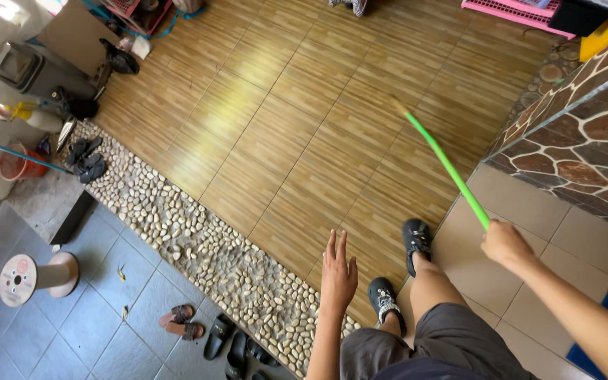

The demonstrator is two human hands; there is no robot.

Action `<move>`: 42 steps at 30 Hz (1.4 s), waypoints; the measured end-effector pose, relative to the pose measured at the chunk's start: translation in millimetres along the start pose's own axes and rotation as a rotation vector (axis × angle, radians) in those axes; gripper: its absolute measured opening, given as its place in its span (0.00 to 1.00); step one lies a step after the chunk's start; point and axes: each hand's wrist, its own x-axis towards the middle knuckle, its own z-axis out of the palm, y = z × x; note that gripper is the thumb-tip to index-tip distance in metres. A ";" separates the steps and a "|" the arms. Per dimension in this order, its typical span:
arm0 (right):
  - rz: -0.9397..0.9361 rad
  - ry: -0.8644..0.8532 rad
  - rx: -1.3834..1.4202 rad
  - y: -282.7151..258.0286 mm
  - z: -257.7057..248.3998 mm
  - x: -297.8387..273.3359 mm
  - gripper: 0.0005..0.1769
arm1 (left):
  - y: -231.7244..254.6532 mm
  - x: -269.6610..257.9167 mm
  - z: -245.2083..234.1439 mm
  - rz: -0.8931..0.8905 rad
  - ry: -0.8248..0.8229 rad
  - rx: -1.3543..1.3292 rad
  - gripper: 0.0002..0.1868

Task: The person sweeps debris across a tiled floor using a broom.

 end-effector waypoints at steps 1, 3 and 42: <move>0.046 -0.012 0.027 -2.1 7.4 15.6 0.16 | 3.0 9.0 1.0 -0.003 0.010 -0.002 0.34; 0.136 -0.041 0.081 -7.5 24.4 46.2 0.14 | 9.5 22.5 1.5 -0.014 0.031 -0.005 0.34; 0.195 -0.084 0.171 12.6 -152.6 297.0 0.17 | 102.9 288.6 45.2 -0.091 0.042 -0.015 0.36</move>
